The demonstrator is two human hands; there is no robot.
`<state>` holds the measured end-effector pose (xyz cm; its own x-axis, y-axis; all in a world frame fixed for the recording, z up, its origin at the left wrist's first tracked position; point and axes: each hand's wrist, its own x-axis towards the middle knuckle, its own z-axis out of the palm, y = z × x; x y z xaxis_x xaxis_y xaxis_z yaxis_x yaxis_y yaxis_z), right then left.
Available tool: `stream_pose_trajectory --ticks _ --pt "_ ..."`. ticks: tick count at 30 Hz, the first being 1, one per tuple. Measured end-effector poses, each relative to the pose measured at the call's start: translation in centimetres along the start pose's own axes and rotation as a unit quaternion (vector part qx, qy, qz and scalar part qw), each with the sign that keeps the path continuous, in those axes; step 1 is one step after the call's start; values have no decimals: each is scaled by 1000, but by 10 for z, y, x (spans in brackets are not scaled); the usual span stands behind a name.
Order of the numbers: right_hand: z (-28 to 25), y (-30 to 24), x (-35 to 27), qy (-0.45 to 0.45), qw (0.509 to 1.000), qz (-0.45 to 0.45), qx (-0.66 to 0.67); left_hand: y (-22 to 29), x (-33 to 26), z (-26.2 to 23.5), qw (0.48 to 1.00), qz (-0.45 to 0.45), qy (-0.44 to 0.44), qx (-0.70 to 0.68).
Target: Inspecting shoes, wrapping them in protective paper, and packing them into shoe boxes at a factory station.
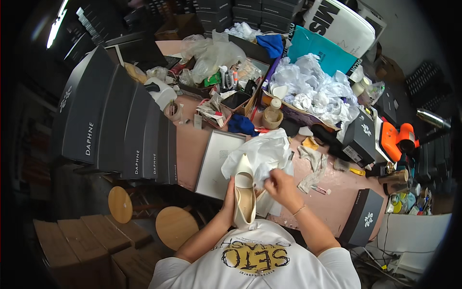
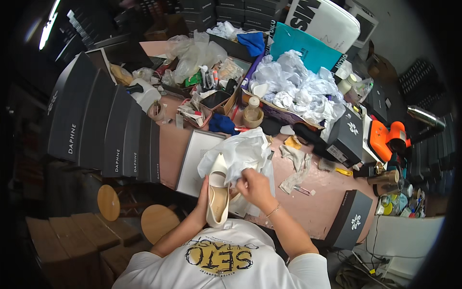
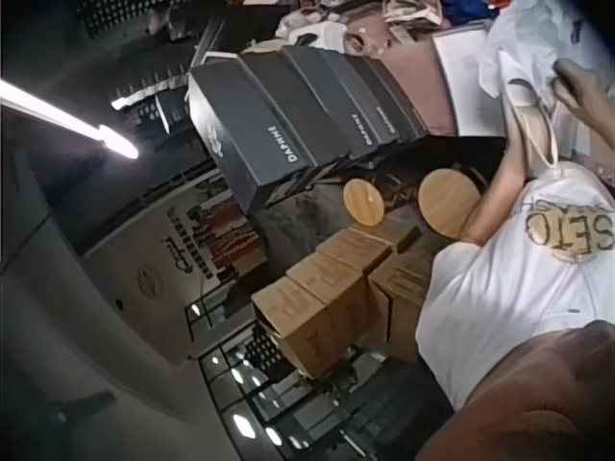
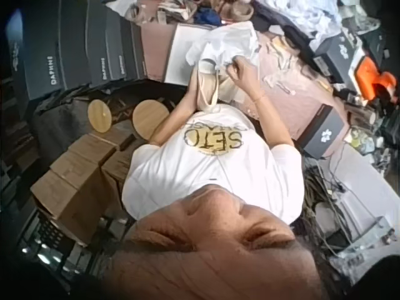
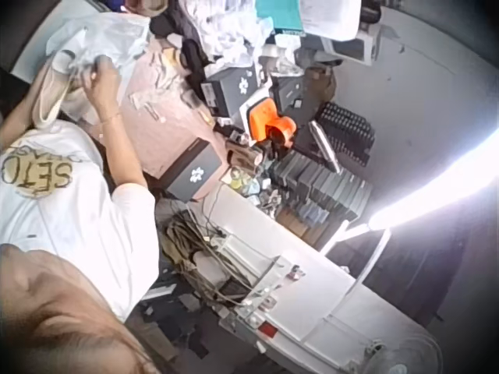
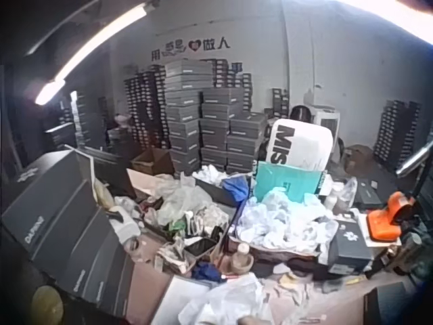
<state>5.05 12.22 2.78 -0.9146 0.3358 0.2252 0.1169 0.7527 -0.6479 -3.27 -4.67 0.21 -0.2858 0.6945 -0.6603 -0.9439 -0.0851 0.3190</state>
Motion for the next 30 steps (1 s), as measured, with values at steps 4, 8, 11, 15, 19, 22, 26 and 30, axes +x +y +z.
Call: stream_pose_trajectory --ticks 4,8,11,15,19,22,26,30 --pt "37 75 51 -37 974 -5 -223 5 1 -18 991 -15 -114 -75" --pt "102 130 42 -98 952 -31 -290 6 -5 1 995 8 -79 -62" --pt "67 77 49 -162 964 16 -212 5 2 -22 1000 -1 -29 3" --pt "21 -29 19 -122 976 -164 -72 -8 2 -14 997 33 48 -47" --pt "55 -7 0 -98 978 -152 -106 -23 6 -15 998 34 27 -52" --pt "32 -14 -18 -32 984 -149 -93 -25 13 -19 992 77 94 -45" --pt "-1 21 -10 66 985 -49 -153 -2 8 -36 995 50 89 -20" --pt "20 14 -12 66 992 -27 -105 -3 3 -19 996 49 61 40"
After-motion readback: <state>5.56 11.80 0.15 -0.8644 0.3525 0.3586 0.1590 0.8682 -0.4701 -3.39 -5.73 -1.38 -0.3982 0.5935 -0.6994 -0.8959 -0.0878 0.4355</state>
